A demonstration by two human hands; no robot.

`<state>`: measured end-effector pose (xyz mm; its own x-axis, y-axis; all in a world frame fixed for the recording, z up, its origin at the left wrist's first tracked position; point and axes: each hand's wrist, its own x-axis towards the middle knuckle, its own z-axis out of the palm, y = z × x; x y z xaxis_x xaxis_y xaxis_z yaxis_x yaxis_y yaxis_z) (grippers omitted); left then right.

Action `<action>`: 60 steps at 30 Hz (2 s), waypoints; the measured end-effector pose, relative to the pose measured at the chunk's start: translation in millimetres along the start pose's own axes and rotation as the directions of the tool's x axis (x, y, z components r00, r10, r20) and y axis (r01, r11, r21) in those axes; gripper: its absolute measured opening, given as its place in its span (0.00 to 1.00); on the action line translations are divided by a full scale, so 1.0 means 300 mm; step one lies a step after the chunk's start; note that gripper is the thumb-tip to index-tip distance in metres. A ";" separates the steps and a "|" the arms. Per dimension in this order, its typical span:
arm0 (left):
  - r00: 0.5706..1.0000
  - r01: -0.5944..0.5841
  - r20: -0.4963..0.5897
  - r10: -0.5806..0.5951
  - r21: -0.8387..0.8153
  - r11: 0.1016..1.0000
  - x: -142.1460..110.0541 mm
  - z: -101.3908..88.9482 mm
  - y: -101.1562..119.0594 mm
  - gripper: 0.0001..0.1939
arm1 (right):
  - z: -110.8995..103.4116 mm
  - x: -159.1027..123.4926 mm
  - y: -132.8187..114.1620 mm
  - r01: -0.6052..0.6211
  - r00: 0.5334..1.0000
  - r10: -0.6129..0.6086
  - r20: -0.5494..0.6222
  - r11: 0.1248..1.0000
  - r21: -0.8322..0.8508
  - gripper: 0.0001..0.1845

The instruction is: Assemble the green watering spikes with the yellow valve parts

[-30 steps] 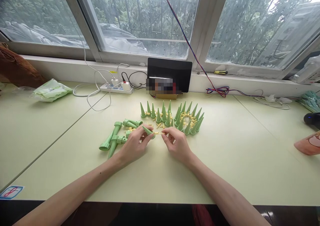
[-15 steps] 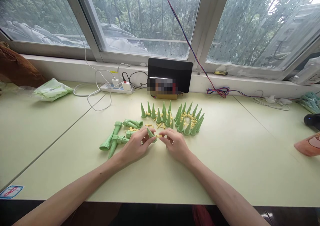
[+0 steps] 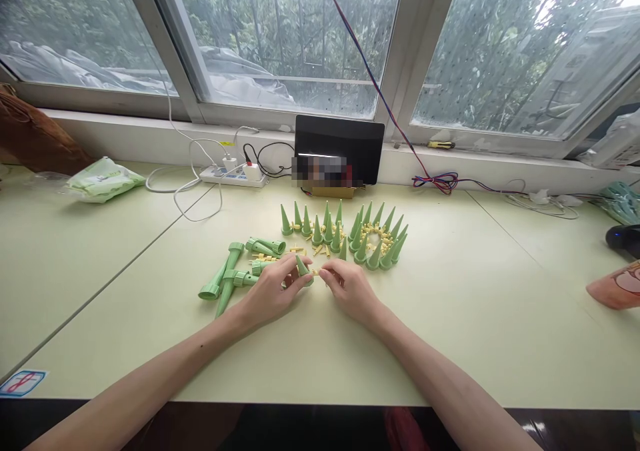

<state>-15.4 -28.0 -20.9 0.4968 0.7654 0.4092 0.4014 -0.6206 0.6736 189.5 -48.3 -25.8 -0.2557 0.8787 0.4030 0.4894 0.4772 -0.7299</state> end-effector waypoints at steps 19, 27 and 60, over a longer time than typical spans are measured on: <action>0.999 -0.041 -0.004 0.041 0.041 0.998 -0.002 -0.005 0.001 0.06 | 0.002 -0.004 0.002 -0.006 0.998 0.008 0.061 1.000 -0.029 0.18; 1.000 -0.021 -0.003 0.021 0.053 0.998 -0.002 -0.008 0.007 0.08 | -0.007 -0.005 -0.005 -0.026 0.999 0.025 0.037 1.000 0.013 0.09; 1.000 -0.008 0.011 0.007 0.076 0.997 -0.002 -0.010 0.007 0.06 | -0.004 -0.010 -0.001 -0.003 0.997 0.005 0.078 1.000 -0.015 0.10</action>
<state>-17.0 -29.2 -17.8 0.5079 0.7592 0.4070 0.4546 -0.6375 0.6220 191.1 -51.2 -26.2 -0.3179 0.8791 0.3552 0.5031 0.4740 -0.7227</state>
